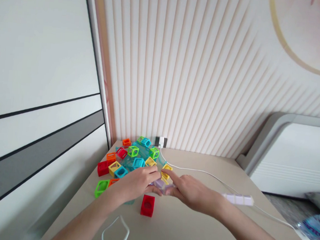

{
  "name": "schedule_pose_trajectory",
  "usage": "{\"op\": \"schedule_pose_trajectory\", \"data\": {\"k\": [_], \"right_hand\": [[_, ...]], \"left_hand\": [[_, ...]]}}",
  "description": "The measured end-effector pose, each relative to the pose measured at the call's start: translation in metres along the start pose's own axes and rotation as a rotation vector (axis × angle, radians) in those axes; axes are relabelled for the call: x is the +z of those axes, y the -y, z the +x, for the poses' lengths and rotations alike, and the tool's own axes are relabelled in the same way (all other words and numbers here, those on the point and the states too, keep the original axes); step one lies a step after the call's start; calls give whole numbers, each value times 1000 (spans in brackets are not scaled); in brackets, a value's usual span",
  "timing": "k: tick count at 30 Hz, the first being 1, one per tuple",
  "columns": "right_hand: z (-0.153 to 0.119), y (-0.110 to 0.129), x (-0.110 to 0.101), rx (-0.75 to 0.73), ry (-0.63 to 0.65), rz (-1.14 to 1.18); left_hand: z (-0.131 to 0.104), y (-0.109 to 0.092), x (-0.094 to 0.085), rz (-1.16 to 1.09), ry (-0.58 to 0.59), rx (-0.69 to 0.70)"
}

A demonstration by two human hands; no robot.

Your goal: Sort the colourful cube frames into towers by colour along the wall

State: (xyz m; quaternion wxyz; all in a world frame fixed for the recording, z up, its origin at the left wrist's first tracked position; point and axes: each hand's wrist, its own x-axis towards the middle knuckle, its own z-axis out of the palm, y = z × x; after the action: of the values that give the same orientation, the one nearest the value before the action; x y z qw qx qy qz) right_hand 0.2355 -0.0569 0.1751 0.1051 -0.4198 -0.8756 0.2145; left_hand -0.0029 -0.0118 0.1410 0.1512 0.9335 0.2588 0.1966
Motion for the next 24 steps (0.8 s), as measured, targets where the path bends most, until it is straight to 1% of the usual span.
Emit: {"op": "schedule_pose_trajectory", "data": {"k": [1, 3, 5, 6, 9, 11, 13, 16, 18, 20, 21, 22, 24], "right_hand": [[-1, 0, -1, -45, -26, -99], [-5, -1, -3, -135, -59, -217], [-10, -5, -6, -158, -110, -281], [-13, -9, -7, -126, -134, -300], [-18, -22, -8, 60, -160, -338], [-18, -28, -4, 154, -169, -412], [-15, -32, 5, 207, -227, -532], [-11, -29, 25, 216, -342, -718], [-10, -25, 37, 195, -406, -781], [-10, -20, 47, 171, -457, -758], [-10, -17, 51, 168, -474, -711], [-10, -15, 54, 173, -483, -644], [-10, -10, 56, 195, -477, -482]], "left_hand": [[-1, 2, 1, -90, 3, -18], [-5, 9, 2, -270, -20, -61], [-10, 16, 2, -447, -100, -149], [-13, 20, 2, -531, -157, -211], [-18, 26, 7, -704, -295, -368], [-17, 25, 13, -714, -329, -422], [-14, 18, 22, -710, -326, -459], [-5, 1, 34, -811, -287, -530], [1, -11, 39, -913, -272, -598], [5, -19, 38, -961, -294, -648], [6, -21, 37, -941, -323, -645], [7, -22, 35, -884, -361, -625], [6, -19, 31, -701, -424, -555]]}}
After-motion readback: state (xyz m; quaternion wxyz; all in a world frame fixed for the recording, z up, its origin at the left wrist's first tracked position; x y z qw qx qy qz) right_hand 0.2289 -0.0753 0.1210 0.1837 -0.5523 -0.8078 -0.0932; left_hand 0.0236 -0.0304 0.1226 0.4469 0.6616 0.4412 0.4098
